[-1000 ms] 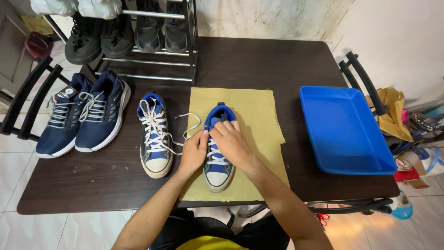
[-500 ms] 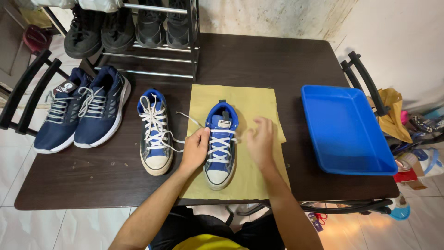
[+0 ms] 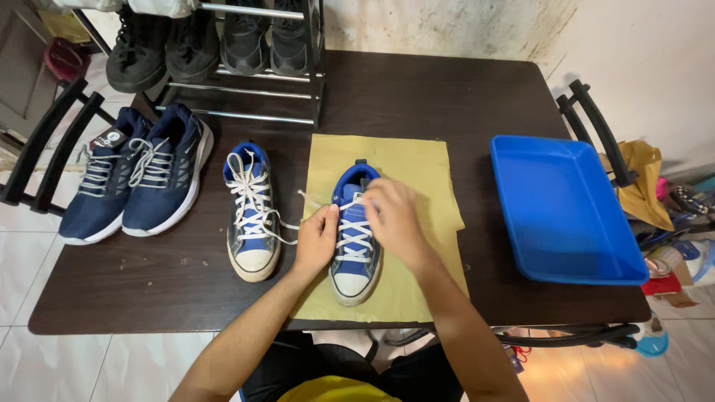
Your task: The person removes the laces from a pair of blue high-top sneakers. They pull the laces out of the eyelets one by one, starting with the right shoe and then the left, placing the removed laces into a blue tray.
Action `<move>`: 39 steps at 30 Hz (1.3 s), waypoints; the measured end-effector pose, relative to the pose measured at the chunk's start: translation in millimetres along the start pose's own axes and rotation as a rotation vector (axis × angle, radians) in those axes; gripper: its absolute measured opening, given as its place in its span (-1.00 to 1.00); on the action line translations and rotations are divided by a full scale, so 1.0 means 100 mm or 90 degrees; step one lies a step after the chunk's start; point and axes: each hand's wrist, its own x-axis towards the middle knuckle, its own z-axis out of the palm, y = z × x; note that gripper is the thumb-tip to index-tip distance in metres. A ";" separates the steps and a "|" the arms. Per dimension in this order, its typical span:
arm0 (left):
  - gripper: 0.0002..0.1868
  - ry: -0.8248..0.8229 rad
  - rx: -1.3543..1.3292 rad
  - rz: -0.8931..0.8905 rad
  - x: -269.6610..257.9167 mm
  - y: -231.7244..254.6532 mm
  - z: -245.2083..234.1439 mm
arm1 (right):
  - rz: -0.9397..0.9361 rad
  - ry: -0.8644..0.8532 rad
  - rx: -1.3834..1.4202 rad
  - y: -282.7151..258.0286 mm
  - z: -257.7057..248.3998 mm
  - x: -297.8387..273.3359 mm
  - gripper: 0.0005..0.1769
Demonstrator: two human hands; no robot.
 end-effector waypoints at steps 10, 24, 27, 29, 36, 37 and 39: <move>-0.58 0.020 0.014 0.011 0.01 -0.02 0.01 | 0.547 0.408 0.473 0.94 -0.43 -0.58 -0.85; -0.85 0.020 0.167 0.288 -0.02 0.42 -0.18 | 0.379 -0.104 0.100 0.52 -0.08 -0.36 -0.68; -0.86 -0.064 0.297 0.436 0.01 0.56 -0.13 | 0.369 -0.192 0.098 0.45 0.16 -0.35 -0.58; -0.83 -0.109 0.370 0.458 0.05 0.63 -0.08 | 0.348 -0.180 0.124 0.49 0.25 -0.37 -0.58; -0.77 -0.163 0.428 0.421 0.11 0.68 -0.01 | 0.323 -0.184 0.195 0.61 0.25 -0.38 -0.57; -0.76 -0.157 0.421 0.415 0.12 0.68 -0.01 | 0.322 -0.186 0.212 0.62 0.24 -0.36 -0.57; -0.82 -0.152 0.408 0.393 0.14 0.68 -0.01 | 0.340 -0.196 0.228 0.65 0.22 -0.29 -0.55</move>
